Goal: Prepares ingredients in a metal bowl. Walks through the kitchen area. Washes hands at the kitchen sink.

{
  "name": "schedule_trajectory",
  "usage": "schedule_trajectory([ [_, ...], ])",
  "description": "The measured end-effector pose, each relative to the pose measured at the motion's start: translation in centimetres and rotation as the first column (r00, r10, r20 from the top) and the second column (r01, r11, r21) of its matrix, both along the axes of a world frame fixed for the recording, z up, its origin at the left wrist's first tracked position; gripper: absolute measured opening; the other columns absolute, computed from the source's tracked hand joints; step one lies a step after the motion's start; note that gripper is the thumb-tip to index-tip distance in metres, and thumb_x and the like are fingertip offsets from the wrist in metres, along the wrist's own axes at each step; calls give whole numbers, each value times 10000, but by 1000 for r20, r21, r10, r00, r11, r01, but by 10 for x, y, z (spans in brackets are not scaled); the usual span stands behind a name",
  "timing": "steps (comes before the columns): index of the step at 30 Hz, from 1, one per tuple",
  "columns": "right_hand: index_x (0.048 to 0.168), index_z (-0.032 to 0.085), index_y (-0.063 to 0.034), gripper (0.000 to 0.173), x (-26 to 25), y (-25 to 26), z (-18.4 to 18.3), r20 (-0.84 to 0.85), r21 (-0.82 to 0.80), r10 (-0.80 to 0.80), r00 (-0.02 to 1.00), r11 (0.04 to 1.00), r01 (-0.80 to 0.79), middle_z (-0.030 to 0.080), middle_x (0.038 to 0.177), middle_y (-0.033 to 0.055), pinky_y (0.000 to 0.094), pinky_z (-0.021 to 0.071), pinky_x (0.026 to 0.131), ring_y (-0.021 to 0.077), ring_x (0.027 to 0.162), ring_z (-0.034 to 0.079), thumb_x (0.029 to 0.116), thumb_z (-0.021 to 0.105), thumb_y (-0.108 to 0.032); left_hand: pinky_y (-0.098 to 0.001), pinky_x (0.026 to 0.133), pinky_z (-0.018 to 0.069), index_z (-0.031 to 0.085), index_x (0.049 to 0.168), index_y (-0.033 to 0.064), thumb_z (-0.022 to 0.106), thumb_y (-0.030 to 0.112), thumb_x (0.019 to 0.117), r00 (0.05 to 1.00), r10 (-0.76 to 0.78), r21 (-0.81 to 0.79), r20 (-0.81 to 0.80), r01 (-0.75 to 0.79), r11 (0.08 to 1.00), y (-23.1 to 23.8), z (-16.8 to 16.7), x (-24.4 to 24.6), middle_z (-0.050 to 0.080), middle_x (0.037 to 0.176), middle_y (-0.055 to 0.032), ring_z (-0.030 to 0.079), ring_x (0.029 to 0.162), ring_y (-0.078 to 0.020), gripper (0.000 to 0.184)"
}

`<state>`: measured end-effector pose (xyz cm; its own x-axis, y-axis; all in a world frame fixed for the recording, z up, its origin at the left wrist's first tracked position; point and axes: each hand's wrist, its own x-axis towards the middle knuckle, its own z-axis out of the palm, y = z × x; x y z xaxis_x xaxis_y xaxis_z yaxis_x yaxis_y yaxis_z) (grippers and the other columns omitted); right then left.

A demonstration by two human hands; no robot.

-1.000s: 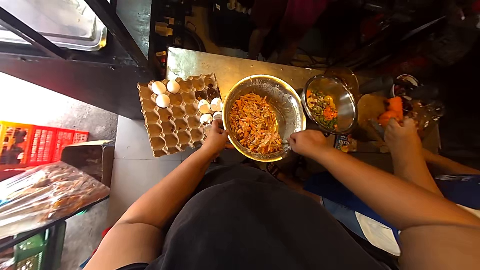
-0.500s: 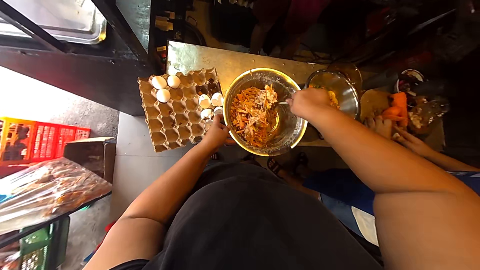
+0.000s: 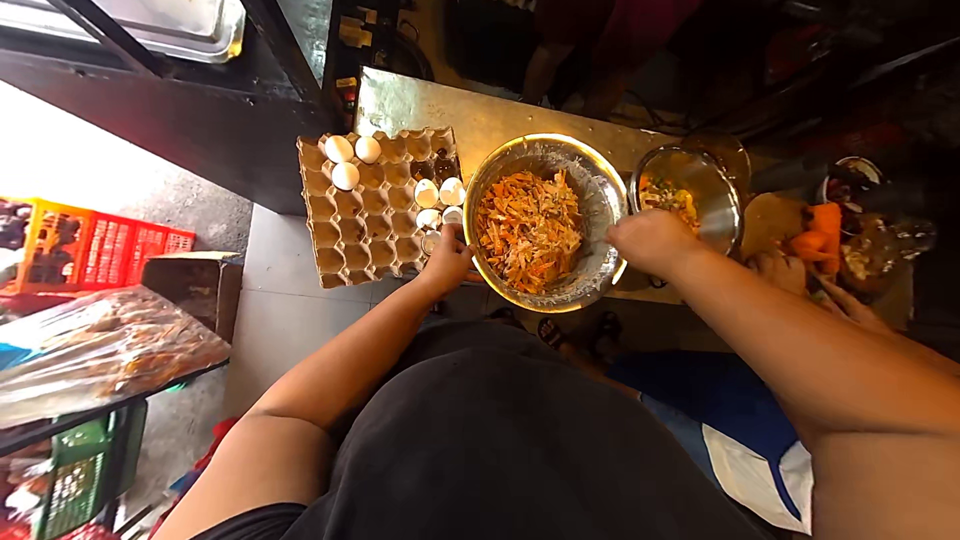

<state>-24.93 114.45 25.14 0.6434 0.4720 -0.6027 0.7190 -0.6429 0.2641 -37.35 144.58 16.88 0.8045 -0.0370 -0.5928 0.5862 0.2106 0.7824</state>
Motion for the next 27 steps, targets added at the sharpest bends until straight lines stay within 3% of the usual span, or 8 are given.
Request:
schedule_trajectory([
  [3, 969, 751, -50, 262, -44, -8, -17, -29, 178, -103, 994, 978, 107, 742, 959, 177, 617, 571, 751, 396, 914, 730, 1048, 582, -234, -486, 714, 653, 244, 1500, 89, 459, 55, 1081, 999, -35, 20, -2, 35, 999, -1, 4, 4, 622, 1040, -182, 741, 829, -300, 472],
  [6, 1072, 743, -45, 388, -71, 30, -20, -155, 99, -425, 892, 891, 442, 740, 1072, 199, 639, 538, 872, 408, 1059, 706, 1092, 490, -339, -485, 713, 652, 224, 1520, 96, 458, 49, 1080, 999, -46, 41, -5, 46, 998, -1, 4, 4, 616, 1047, -189, 743, 825, -299, 501],
  [9, 1079, 740, -52, 454, -63, 43, -28, -278, 39, -621, 732, 755, 655, 725, 1093, 219, 663, 507, 893, 417, 1091, 683, 1099, 452, -402, -482, 715, 653, 218, 1524, 93, 459, 50, 1079, 998, -63, 64, -16, 64, 996, 0, 3, 4, 614, 1055, -193, 744, 820, -296, 508],
  [14, 984, 735, 37, 465, -26, 8, -31, -497, 200, -648, 577, 562, 803, 677, 937, 247, 641, 468, 853, 387, 894, 626, 1098, 517, -359, -474, 719, 649, 224, 1515, 83, 465, 43, 1077, 997, -69, 62, -18, 70, 996, 1, 3, 6, 609, 1046, -193, 741, 819, -293, 501],
  [18, 1083, 705, 70, 491, 10, 5, 6, -472, 228, -709, 524, 476, 850, 663, 1082, 290, 661, 424, 948, 421, 1030, 603, 1107, 486, -369, -462, 716, 652, 224, 1507, 74, 455, 49, 1082, 997, -80, 69, -15, 81, 994, 0, 6, 6, 616, 1040, -192, 744, 810, -290, 485],
  [21, 1031, 738, 39, 501, 41, 12, 17, -299, 215, -719, 628, 590, 778, 676, 1105, 309, 710, 419, 957, 475, 1098, 619, 1104, 488, -389, -465, 710, 655, 216, 1515, 77, 460, 59, 1083, 996, -84, 71, -7, 84, 994, 1, 5, 5, 625, 1030, -192, 746, 798, -289, 496],
  [24, 993, 725, 52, 493, 41, 46, 57, 8, 51, -653, 757, 757, 652, 677, 1108, 330, 754, 449, 887, 519, 1125, 630, 1062, 555, -405, -454, 720, 653, 224, 1514, 81, 475, 68, 1081, 997, -75, 65, -10, 76, 995, 3, 7, 5, 622, 1047, -191, 744, 816, -283, 502],
  [27, 960, 666, 141, 333, 19, 65, 60, 205, -66, -541, 815, 824, 563, 657, 1080, 365, 730, 487, 784, 550, 1061, 642, 1023, 596, -178, -453, 722, 657, 236, 1507, 84, 478, 68, 1079, 997, -75, 62, -6, 75, 995, 3, 4, 3, 623, 1040, -187, 746, 817, -280, 492],
])
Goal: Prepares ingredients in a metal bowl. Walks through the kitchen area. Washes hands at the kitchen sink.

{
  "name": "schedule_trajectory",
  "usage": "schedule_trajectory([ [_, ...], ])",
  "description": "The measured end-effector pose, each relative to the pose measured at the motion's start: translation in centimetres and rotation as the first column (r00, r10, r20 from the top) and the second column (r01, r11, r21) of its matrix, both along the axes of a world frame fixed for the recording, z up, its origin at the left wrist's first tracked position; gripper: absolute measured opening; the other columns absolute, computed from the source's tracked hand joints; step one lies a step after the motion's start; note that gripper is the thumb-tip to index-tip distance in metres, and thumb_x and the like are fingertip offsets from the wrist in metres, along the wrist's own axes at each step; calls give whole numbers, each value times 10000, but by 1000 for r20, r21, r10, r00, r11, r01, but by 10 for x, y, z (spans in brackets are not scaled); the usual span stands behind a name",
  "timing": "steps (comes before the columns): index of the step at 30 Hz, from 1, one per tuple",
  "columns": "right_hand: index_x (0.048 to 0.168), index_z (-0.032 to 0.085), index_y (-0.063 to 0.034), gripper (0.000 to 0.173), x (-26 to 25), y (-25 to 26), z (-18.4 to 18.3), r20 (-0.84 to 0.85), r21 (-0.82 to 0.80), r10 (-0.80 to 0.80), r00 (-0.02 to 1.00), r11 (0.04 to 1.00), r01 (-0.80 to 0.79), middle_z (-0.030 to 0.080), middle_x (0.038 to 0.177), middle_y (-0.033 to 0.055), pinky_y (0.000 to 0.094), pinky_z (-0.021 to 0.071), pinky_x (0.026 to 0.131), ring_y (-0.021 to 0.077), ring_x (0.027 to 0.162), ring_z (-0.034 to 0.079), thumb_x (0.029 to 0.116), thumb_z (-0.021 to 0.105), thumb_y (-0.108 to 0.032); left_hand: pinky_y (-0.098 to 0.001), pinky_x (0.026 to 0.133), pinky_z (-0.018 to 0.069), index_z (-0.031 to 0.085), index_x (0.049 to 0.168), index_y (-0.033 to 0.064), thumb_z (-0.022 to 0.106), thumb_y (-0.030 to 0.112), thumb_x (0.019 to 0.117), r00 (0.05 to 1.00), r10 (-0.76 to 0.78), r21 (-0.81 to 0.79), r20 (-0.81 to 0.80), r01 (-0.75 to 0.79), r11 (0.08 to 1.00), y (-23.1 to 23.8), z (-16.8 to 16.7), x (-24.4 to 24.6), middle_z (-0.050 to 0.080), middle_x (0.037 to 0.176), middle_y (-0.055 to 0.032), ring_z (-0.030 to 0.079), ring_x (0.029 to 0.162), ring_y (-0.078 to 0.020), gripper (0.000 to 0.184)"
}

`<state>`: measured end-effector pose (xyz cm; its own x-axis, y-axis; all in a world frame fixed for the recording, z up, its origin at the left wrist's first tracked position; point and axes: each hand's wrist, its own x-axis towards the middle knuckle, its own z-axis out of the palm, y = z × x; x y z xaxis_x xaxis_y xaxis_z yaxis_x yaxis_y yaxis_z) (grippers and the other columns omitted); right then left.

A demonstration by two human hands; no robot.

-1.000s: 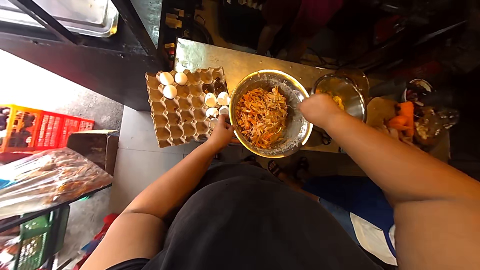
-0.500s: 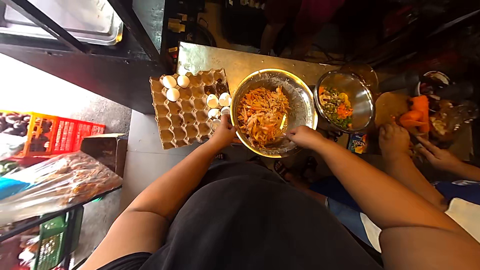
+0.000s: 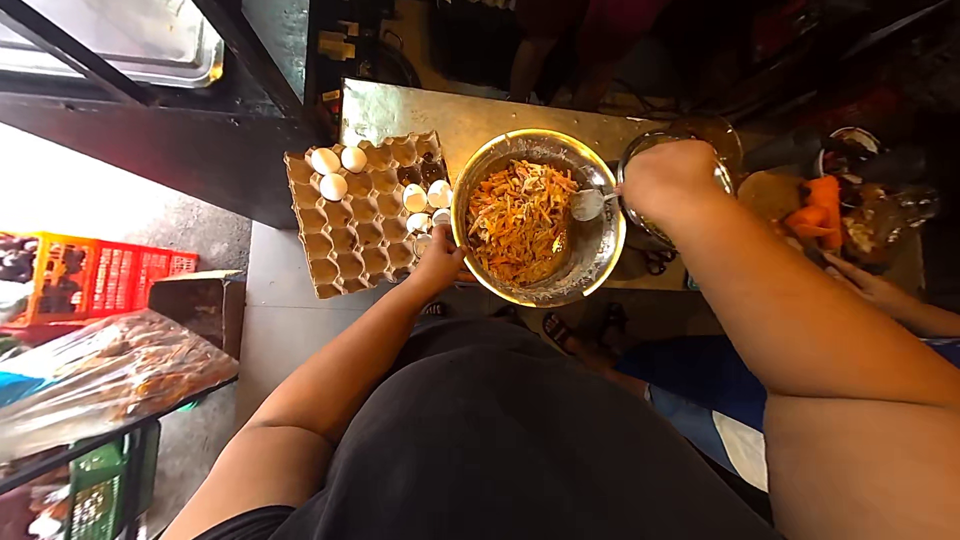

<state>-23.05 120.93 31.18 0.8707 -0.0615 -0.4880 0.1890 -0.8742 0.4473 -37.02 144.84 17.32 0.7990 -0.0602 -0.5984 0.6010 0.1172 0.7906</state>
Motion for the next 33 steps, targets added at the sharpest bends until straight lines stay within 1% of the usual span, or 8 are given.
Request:
schedule_trajectory([
  [2, 960, 654, 144, 192, -9, -14, -27, -5, -42, 80, 997, 996, -80, 661, 1046, 345, 690, 511, 742, 531, 1003, 663, 993, 557, -19, -449, 715, 656, 240, 1501, 82, 480, 70, 1079, 1000, -4, 3, 7, 4, 1000, -1, 0, 1, 631, 1029, -182, 746, 806, -276, 485],
  [6, 1015, 730, 1, 390, -10, -58, -70, -18, 190, 315, 949, 933, -307, 724, 1027, 266, 687, 536, 802, 486, 1011, 699, 1095, 489, -294, -455, 736, 656, 213, 1522, 70, 471, 72, 1082, 1000, -25, 15, 19, 25, 1000, 0, -2, 4, 634, 1085, -201, 750, 823, -285, 510],
  [12, 1024, 752, -51, 395, -73, -28, -106, 10, 415, 71, 997, 907, -69, 740, 1041, 207, 664, 545, 817, 426, 1014, 711, 1082, 516, -363, -471, 741, 658, 209, 1529, 87, 464, 62, 1083, 999, -35, 31, -11, 35, 999, -3, 1, 6, 623, 1088, -207, 751, 838, -299, 514],
  [16, 1024, 744, -47, 451, -81, -13, -94, -105, 455, -111, 988, 879, 147, 735, 1020, 215, 666, 520, 839, 426, 1024, 701, 1091, 493, -415, -478, 730, 658, 221, 1521, 84, 463, 55, 1080, 999, -33, 28, -12, 33, 999, -1, 1, 5, 624, 1070, -204, 752, 835, -305, 505],
  [19, 1019, 750, -58, 457, -71, -26, -71, -138, 493, -157, 978, 845, 206, 729, 983, 220, 690, 500, 810, 437, 983, 694, 1090, 494, -430, -470, 734, 652, 214, 1526, 89, 465, 63, 1082, 999, -39, 33, -16, 39, 999, -1, 1, 5, 633, 1072, -202, 749, 837, -294, 510],
  [21, 981, 754, -70, 461, -60, -30, -57, -103, 494, -133, 986, 853, 167, 725, 953, 216, 693, 497, 773, 440, 950, 691, 1083, 502, -442, -469, 731, 652, 205, 1532, 84, 462, 67, 1084, 999, -42, 40, -7, 42, 998, -2, 2, 4, 631, 1076, -206, 749, 832, -293, 517],
  [29, 1020, 746, -43, 482, -13, 6, -7, 32, 345, -7, 999, 939, -4, 715, 1076, 257, 707, 484, 828, 472, 1087, 667, 1080, 497, -451, -462, 738, 653, 205, 1528, 80, 449, 66, 1087, 999, -38, 48, -4, 38, 998, -1, 3, 3, 629, 1079, -208, 750, 843, -295, 504],
  [33, 1055, 746, -39, 455, 5, 25, -22, 94, 324, 51, 994, 943, -78, 718, 1116, 256, 697, 498, 865, 463, 1121, 670, 1085, 495, -418, -468, 739, 655, 219, 1521, 73, 462, 67, 1083, 1000, -24, 43, 2, 23, 999, -1, 2, 1, 624, 1074, -208, 750, 837, -293, 501],
])
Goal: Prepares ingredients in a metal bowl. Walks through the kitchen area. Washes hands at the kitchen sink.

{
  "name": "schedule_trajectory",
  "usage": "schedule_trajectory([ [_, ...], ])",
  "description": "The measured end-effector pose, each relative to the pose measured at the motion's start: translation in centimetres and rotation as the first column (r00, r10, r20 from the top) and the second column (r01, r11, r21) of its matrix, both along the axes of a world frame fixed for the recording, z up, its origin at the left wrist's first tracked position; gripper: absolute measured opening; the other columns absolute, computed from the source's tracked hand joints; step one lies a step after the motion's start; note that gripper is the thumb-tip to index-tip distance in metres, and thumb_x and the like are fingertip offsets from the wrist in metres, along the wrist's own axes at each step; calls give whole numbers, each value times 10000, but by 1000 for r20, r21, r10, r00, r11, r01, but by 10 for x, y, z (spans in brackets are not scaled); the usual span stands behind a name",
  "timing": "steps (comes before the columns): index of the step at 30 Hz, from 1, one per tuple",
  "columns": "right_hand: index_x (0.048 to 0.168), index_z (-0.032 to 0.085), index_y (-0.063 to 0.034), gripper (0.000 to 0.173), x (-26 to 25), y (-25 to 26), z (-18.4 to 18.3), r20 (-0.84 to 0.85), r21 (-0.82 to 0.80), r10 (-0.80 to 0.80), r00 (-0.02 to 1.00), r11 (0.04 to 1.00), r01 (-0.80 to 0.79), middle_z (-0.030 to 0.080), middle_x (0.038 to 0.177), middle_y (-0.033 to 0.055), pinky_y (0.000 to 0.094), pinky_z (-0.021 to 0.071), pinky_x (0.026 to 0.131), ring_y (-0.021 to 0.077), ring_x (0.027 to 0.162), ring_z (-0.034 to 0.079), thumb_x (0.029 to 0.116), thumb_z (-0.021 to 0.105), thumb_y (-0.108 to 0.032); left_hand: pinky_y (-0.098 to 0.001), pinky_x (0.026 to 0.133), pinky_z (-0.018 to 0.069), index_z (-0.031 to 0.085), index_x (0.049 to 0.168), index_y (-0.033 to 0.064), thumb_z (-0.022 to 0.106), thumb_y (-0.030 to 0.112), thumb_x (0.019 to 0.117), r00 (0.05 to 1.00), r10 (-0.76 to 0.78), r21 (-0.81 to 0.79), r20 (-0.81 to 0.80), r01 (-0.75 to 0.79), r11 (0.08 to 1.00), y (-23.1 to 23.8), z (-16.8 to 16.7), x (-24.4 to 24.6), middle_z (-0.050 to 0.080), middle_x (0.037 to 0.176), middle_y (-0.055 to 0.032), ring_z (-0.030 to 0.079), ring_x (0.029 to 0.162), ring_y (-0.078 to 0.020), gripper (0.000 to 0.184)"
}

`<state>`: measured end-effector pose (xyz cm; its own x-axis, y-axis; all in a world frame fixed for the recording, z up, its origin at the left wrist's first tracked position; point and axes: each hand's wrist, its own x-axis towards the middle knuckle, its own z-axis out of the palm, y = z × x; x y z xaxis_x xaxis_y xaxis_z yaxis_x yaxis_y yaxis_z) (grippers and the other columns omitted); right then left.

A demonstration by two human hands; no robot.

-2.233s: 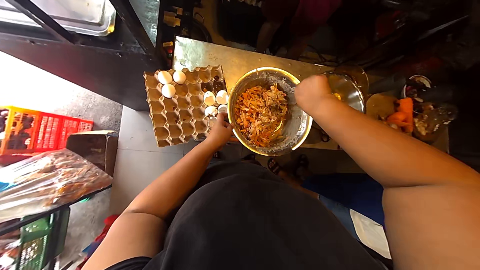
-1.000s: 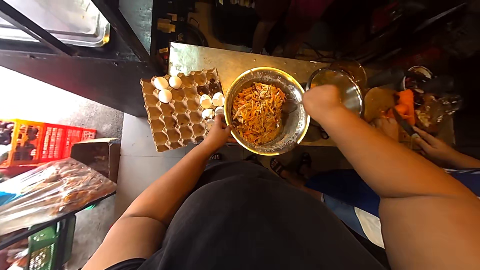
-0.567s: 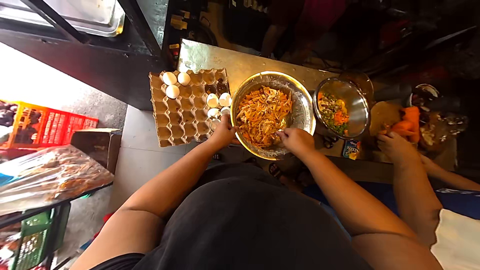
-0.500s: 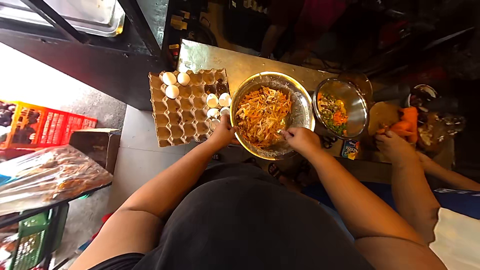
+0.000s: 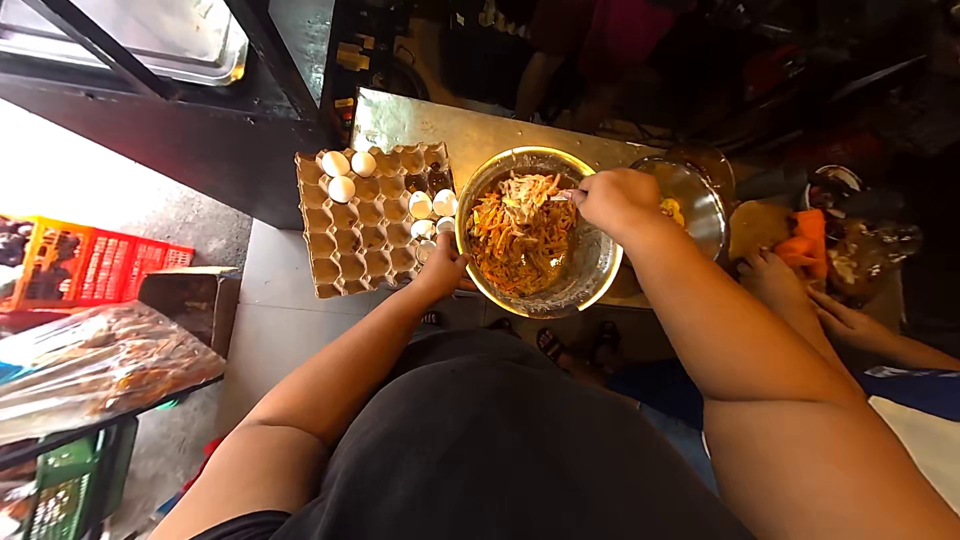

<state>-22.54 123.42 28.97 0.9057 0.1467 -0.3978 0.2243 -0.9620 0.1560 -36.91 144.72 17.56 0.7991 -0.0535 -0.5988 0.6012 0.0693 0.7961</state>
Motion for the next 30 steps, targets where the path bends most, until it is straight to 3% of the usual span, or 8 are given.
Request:
schedule_trajectory([
  [6, 1106, 671, 126, 473, 15, 3, -10, -67, -201, -176, 982, 967, 160, 649, 1215, 352, 743, 474, 881, 537, 1170, 621, 1071, 532, -324, -451, 717, 654, 260, 1485, 29, 462, 51, 1077, 997, 74, 7, 19, -74, 997, -6, -1, -5, 619, 1040, -191, 742, 802, -275, 456],
  [11, 889, 637, 147, 150, -15, -4, 18, 8, -435, 83, 997, 898, -71, 658, 969, 330, 638, 512, 661, 502, 924, 678, 960, 544, 53, -454, 728, 657, 241, 1497, 35, 460, 67, 1081, 999, 52, 8, 11, -52, 999, -4, -2, -4, 624, 1051, -195, 748, 808, -280, 471],
  [14, 928, 663, 132, 85, -14, -32, -11, -14, -350, 188, 982, 919, -181, 671, 987, 326, 657, 531, 703, 515, 944, 679, 920, 583, 105, -448, 711, 657, 248, 1489, 48, 458, 67, 1081, 999, 50, 3, 8, -50, 999, -5, -2, -2, 634, 1033, -189, 748, 793, -275, 460],
  [16, 1010, 694, 75, 135, -11, -59, -38, -41, -248, 259, 965, 933, -261, 690, 1023, 299, 671, 547, 745, 515, 977, 683, 957, 571, 56, -455, 710, 656, 248, 1490, 57, 461, 64, 1081, 999, 46, -3, 5, -46, 999, -5, -3, -1, 634, 1026, -190, 747, 794, -279, 462],
  [18, 1043, 713, 25, 282, -14, -78, -53, -21, -162, 283, 959, 946, -282, 711, 1034, 275, 673, 548, 770, 498, 996, 696, 1078, 494, -149, -463, 715, 656, 235, 1503, 72, 464, 68, 1080, 999, 36, -6, 6, -35, 999, -3, -5, 0, 629, 1039, -192, 747, 803, -287, 482],
  [21, 1038, 745, -16, 427, -38, -80, -64, -19, -25, 159, 987, 987, -159, 736, 1044, 255, 684, 532, 824, 476, 1027, 705, 1102, 473, -338, -459, 710, 655, 224, 1519, 92, 468, 71, 1081, 1000, 26, 6, -1, -26, 1000, -3, -7, 1, 629, 1054, -193, 748, 804, -285, 502],
  [26, 971, 744, -49, 399, -73, -61, -82, -81, 142, 26, 996, 990, -14, 740, 964, 213, 669, 538, 781, 439, 965, 715, 1086, 513, -354, -466, 698, 655, 230, 1502, 87, 459, 46, 1077, 1000, 28, -24, -9, -29, 999, -2, -5, 2, 622, 1037, -191, 747, 804, -293, 484],
  [30, 953, 749, -74, 436, -66, -68, -56, -153, 166, -29, 988, 985, 55, 733, 918, 198, 666, 517, 754, 423, 930, 708, 1087, 508, -412, -469, 716, 656, 221, 1514, 91, 465, 61, 1081, 1000, 12, -15, -13, -12, 1000, -1, -5, 2, 639, 1059, -197, 752, 823, -293, 498],
])
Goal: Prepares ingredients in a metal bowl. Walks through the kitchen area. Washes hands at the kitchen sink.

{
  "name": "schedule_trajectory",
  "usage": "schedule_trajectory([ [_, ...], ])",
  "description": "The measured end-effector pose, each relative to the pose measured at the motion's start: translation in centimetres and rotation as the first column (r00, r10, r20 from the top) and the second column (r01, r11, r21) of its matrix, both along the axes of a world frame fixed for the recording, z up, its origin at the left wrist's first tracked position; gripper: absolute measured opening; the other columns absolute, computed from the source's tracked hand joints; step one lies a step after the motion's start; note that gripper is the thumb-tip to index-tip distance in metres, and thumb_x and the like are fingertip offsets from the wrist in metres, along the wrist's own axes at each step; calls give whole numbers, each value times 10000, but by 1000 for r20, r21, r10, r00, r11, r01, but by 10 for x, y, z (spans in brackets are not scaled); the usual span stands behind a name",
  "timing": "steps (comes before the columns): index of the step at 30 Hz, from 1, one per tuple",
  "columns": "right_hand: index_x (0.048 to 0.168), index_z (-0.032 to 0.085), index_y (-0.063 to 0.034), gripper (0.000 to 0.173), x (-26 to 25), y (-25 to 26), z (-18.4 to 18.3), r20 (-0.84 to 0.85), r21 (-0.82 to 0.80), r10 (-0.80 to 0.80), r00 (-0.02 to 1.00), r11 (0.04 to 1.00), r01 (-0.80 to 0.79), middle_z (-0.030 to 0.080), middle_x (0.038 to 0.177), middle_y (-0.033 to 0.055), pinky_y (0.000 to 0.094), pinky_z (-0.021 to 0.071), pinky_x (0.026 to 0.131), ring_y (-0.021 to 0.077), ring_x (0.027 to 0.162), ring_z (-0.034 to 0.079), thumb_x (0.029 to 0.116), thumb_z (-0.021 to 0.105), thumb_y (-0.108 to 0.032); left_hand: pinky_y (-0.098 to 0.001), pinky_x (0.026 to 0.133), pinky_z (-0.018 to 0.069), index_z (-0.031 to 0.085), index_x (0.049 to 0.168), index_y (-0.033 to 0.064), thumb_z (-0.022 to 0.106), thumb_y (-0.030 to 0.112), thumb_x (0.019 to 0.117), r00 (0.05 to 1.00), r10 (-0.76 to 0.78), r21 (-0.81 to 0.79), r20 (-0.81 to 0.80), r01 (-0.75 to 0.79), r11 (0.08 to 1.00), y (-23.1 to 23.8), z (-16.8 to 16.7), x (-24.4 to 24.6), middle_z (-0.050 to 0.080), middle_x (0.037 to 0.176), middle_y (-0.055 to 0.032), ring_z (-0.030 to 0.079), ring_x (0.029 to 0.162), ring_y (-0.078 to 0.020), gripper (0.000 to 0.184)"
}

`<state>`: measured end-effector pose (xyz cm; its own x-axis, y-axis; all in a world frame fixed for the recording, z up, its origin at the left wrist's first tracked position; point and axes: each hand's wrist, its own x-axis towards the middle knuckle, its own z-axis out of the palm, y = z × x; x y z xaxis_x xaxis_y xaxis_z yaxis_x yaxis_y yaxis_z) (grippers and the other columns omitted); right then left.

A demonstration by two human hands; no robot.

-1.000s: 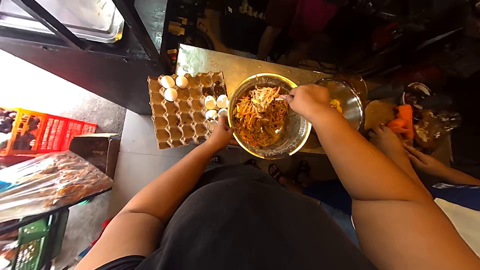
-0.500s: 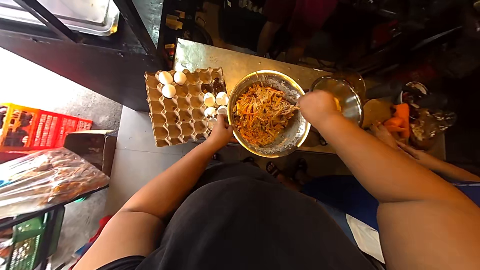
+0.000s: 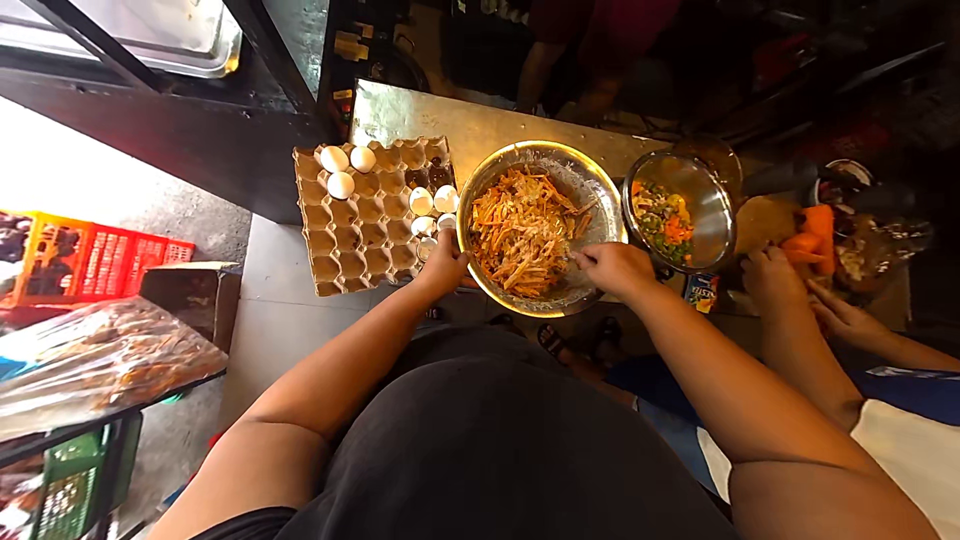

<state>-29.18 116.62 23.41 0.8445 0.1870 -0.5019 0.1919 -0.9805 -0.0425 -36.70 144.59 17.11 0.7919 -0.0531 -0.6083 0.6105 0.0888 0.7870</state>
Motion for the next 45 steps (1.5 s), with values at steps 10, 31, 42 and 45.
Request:
schedule_trajectory([
  [10, 991, 713, 23, 407, 52, 48, 74, 237, -278, 317, 918, 928, -249, 712, 1026, 280, 674, 526, 791, 488, 1030, 690, 1099, 489, -299, -452, 728, 656, 216, 1508, 71, 471, 56, 1078, 1000, 7, -17, 12, -7, 1000, -3, -1, -2, 640, 1060, -206, 753, 817, -287, 500],
  [31, 1086, 729, -38, 323, -29, -9, 12, -87, -329, 156, 984, 928, -176, 730, 1056, 215, 632, 544, 821, 421, 1019, 708, 1038, 532, -289, -483, 690, 655, 195, 1543, 119, 461, 64, 1081, 997, 72, -64, -10, -73, 995, -7, -3, -2, 629, 1058, -200, 745, 790, -303, 536],
  [42, 1035, 775, -45, 412, 26, -10, 15, -282, 95, -127, 951, 983, 160, 725, 1047, 227, 704, 454, 923, 426, 1048, 662, 1096, 515, -359, -486, 747, 650, 51, 1633, 173, 411, 73, 1101, 999, -26, -42, -18, 25, 999, -4, -2, 1, 612, 1131, -237, 746, 864, -308, 650],
  [45, 1008, 776, -48, 432, 55, -14, 37, -204, 71, -83, 975, 993, 99, 713, 1057, 246, 719, 437, 931, 449, 1072, 645, 1105, 492, -359, -492, 749, 650, 52, 1634, 182, 415, 82, 1102, 999, -28, -44, -15, 27, 999, -4, -5, 0, 605, 1140, -240, 745, 863, -313, 652],
])
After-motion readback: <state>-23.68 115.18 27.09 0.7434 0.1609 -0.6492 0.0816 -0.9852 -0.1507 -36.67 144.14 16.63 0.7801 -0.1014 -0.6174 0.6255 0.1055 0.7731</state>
